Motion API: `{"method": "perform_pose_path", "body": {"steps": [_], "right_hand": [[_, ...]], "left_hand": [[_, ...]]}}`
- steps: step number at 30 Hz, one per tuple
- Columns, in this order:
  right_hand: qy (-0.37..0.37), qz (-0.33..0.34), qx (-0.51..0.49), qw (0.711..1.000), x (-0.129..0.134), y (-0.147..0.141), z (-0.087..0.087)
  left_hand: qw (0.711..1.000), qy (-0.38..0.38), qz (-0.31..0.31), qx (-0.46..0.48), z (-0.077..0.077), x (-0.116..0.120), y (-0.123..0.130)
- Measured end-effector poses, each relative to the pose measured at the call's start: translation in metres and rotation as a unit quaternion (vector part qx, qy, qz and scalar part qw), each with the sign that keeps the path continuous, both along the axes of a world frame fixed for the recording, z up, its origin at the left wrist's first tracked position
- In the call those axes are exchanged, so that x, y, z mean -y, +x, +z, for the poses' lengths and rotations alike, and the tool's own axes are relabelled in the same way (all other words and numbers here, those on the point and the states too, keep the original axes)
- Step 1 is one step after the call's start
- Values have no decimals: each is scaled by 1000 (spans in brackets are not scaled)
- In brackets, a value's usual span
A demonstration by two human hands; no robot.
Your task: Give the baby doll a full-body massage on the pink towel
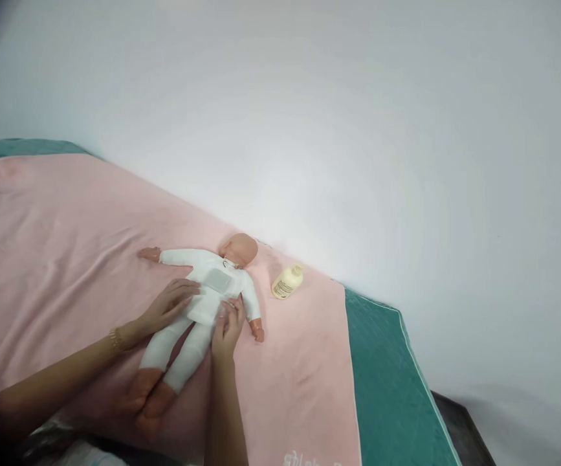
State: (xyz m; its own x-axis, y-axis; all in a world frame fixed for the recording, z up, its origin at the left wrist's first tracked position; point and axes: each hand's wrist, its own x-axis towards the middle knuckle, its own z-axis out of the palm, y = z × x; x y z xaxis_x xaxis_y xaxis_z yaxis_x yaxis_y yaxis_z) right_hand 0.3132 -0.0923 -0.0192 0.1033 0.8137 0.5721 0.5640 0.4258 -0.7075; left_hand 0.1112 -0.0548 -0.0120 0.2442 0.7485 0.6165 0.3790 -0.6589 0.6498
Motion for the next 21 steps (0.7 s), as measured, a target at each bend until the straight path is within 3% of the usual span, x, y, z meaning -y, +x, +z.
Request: {"method": "perform_pose_path", "body": {"steps": [3,7,16,21], "right_hand": [[14,56,36,998,12,-6,1],[33,98,69,992,13,-11,5],[-28,96,71,992,5,-15,7],[-26,92,70,993,5,-16,5]], "left_hand": [[1000,-6,-22,16,-1,17,-5],[999,-9,-44,14,1,20,-6],[996,-59,-58,-37,0,10,-1],[997,-54,-50,-31,0,9,0]]}}
